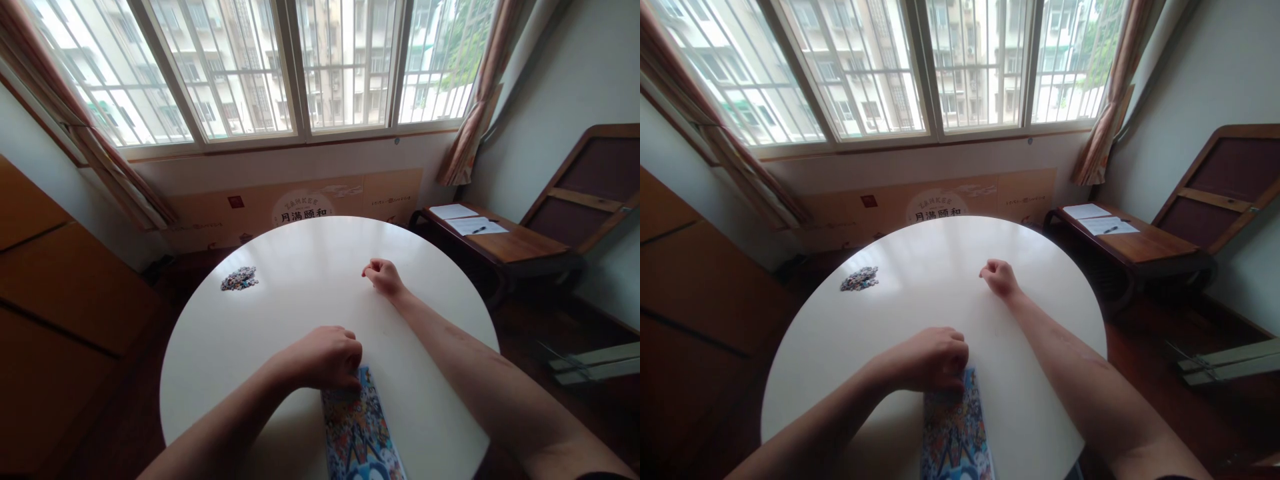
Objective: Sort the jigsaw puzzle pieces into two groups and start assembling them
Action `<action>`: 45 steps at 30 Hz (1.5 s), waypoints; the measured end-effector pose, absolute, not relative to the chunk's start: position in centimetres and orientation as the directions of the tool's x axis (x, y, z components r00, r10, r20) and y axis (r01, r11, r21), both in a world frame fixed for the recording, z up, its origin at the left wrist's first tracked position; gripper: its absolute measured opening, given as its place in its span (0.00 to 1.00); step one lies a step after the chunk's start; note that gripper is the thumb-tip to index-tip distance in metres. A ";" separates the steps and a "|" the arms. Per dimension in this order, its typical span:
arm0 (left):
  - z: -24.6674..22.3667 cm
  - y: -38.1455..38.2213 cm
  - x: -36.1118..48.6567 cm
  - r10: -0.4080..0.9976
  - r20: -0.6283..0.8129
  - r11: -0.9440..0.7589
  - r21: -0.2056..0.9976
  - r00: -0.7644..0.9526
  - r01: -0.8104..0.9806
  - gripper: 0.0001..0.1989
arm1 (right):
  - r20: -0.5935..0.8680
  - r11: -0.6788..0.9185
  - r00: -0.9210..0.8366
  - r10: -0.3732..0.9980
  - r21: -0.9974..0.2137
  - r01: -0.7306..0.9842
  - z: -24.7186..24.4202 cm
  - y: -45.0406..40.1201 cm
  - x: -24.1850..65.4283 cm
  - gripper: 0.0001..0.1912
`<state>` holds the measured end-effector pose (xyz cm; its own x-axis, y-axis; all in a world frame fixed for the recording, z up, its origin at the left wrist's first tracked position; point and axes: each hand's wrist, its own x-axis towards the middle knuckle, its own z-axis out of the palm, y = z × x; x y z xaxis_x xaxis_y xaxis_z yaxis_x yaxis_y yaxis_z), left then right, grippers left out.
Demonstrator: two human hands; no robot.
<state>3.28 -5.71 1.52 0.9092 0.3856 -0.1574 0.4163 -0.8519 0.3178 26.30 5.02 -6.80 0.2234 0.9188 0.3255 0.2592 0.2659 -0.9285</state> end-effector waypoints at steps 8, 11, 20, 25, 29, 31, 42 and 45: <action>1.2 -5.8 3.3 0.349 -0.143 -0.858 0.349 0.926 0.377 0.11 | 0.309 0.246 0.225 0.924 -0.932 0.267 -6.6 4.9 26.3 0.17; 1.5 -5.7 3.1 0.386 -0.148 -0.819 0.399 0.911 0.412 0.12 | 0.309 0.245 0.224 0.924 -0.931 0.272 -6.7 4.9 26.4 0.16; 0.5 3.7 -5.7 0.823 0.428 -0.535 0.362 0.374 0.763 0.11 | 0.305 0.241 0.218 0.927 -0.930 0.277 -7.1 5.2 26.2 0.16; -1.9 8.6 -13.0 0.794 0.553 -0.023 0.444 -0.254 0.896 0.15 | 0.311 0.240 0.227 0.923 -0.926 0.292 -6.8 5.0 26.1 0.16; -4.0 10.6 -15.8 0.772 0.481 0.152 0.494 -0.415 0.856 0.21 | 0.320 0.244 0.230 0.919 -0.920 0.306 -6.7 4.9 26.0 0.17; -4.5 11.6 -16.9 0.804 0.467 0.129 0.470 -0.369 0.873 0.23 | 0.322 0.246 0.228 0.919 -0.919 0.307 -6.7 4.9 26.0 0.17; -3.6 16.9 -22.4 0.969 0.236 -0.170 0.395 0.079 0.903 0.47 | 0.325 0.251 0.216 0.921 -0.917 0.311 -7.3 5.1 25.9 0.16; -3.7 17.7 -22.3 0.964 0.207 -0.236 0.380 0.166 0.894 0.53 | 0.328 0.253 0.213 0.920 -0.914 0.317 -7.4 5.2 25.8 0.15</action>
<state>-22.27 17.68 -3.71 0.1661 0.9642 0.2067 0.8943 -0.2356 0.3803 25.83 5.17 -7.37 0.2126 0.9203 0.3283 0.3167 0.2529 -0.9142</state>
